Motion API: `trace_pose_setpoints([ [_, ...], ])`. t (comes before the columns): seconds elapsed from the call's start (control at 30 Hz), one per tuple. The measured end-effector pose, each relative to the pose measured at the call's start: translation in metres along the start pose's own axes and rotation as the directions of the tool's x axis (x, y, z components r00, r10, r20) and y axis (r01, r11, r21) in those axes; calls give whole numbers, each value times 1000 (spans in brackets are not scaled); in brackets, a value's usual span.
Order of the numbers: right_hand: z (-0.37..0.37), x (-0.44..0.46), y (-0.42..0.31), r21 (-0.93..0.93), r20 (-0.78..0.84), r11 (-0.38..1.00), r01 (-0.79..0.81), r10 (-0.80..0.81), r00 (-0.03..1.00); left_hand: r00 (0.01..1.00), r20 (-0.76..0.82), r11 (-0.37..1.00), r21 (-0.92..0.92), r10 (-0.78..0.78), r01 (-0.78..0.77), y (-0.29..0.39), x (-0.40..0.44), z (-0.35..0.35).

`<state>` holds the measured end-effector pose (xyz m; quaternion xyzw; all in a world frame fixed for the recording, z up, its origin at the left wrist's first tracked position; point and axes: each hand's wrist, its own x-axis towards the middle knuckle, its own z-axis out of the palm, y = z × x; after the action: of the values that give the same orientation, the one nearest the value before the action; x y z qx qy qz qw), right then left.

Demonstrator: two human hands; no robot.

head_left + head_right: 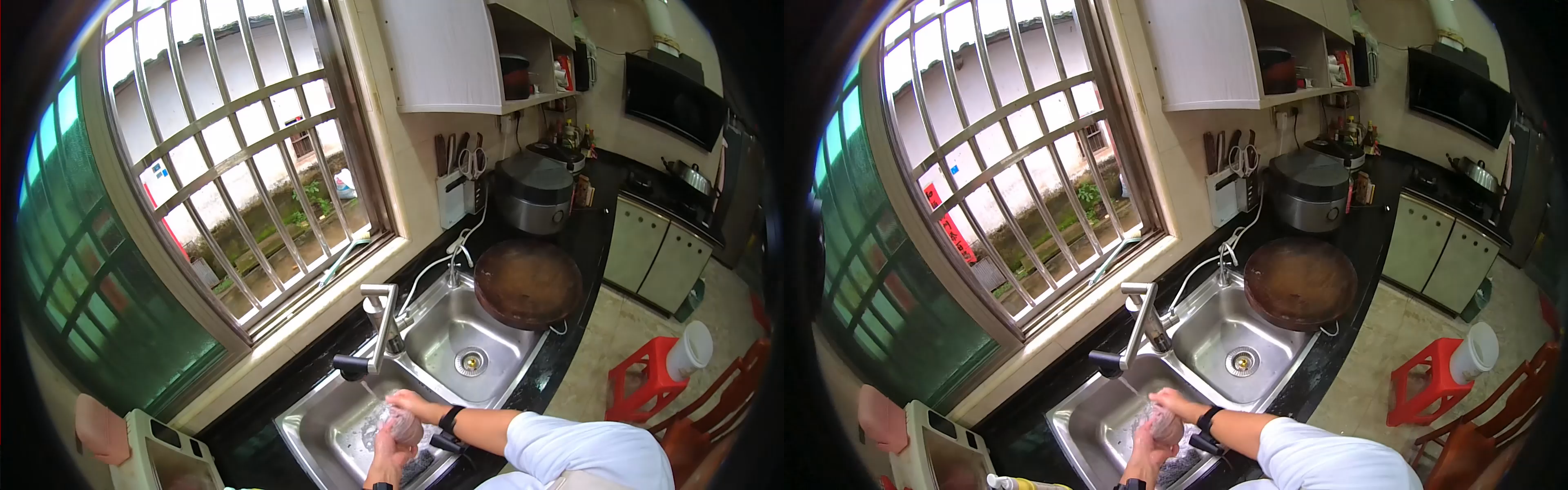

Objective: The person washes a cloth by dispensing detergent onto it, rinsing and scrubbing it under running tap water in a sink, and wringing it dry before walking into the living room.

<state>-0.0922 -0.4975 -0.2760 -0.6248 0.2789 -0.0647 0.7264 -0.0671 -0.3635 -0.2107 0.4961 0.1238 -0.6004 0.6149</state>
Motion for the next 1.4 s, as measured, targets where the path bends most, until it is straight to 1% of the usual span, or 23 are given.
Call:
trace_pose_setpoints([
  [0.03,-3,-28,-28,480,153,854,-199,142,978,1000,-5,1000,2,0,0,6,-2,3],
  [0.07,-8,-34,-31,570,334,714,-407,251,909,996,87,998,53,-25,20,13,-5,7],
  [0.17,-5,-69,-64,590,489,628,-507,221,844,974,215,995,72,-77,63,14,2,-9],
  [0.2,-1,-59,-51,583,333,755,-301,117,936,981,171,996,13,-87,86,17,-8,-7],
  [0.23,-2,-49,-39,581,338,751,-315,129,932,987,126,993,-49,-100,107,17,-20,-3],
  [0.27,-3,-48,-39,246,204,969,-36,-15,979,995,84,998,18,-62,60,17,-42,9],
  [0.3,-1,-51,-45,-162,148,960,227,-203,968,995,69,997,-2,-75,75,18,-43,12],
  [0.37,7,-70,-57,-568,270,508,648,-628,729,986,145,995,67,-85,76,12,-43,-1],
  [0.4,16,-77,-62,-543,356,341,768,-735,578,978,109,984,6,-177,177,21,-47,2],
  [0.43,23,-84,-65,-489,433,169,856,-804,407,1000,26,999,-30,-11,12,23,-49,8],
  [0.47,28,-90,-64,-502,416,197,842,-798,435,943,277,974,-181,186,-139,5,16,-41],
  [0.53,33,-81,-58,-575,232,213,790,-883,408,952,205,943,-290,227,-163,18,16,-17],
  [0.6,38,-83,-72,-615,-53,484,623,-813,579,910,-118,886,-206,399,-415,23,-29,17],
  [0.63,40,-77,-72,-623,-200,605,496,-736,647,803,-144,780,-192,578,-596,17,1,6],
  [0.67,40,-68,-68,-577,-262,687,442,-668,696,791,-42,719,-389,611,-576,14,48,-18],
  [0.7,40,-64,-68,-528,-326,762,376,-591,738,800,-62,722,-395,597,-569,15,36,-9],
  [0.77,37,-56,-66,-384,-360,885,265,-408,839,621,-252,670,292,742,-682,20,20,13],
  [0.83,34,-47,-63,-187,-369,976,110,-173,913,598,-290,663,269,747,-698,20,26,12],
  [0.9,30,-39,-54,-143,-341,988,61,-107,934,472,-271,527,621,839,-580,24,19,16],
  [1.07,30,-38,-50,315,-112,944,-101,142,984,405,-98,309,810,909,-498,31,12,14],
  [1.2,30,-44,-62,393,69,883,-259,252,965,338,144,39,876,930,-481,38,4,11],
  [1.33,27,-45,-64,378,329,822,-427,312,891,345,280,-98,882,896,-462,44,-12,13],
  [1.4,24,-41,-62,338,402,820,-462,318,859,487,345,-139,901,802,-410,46,-18,13],
])
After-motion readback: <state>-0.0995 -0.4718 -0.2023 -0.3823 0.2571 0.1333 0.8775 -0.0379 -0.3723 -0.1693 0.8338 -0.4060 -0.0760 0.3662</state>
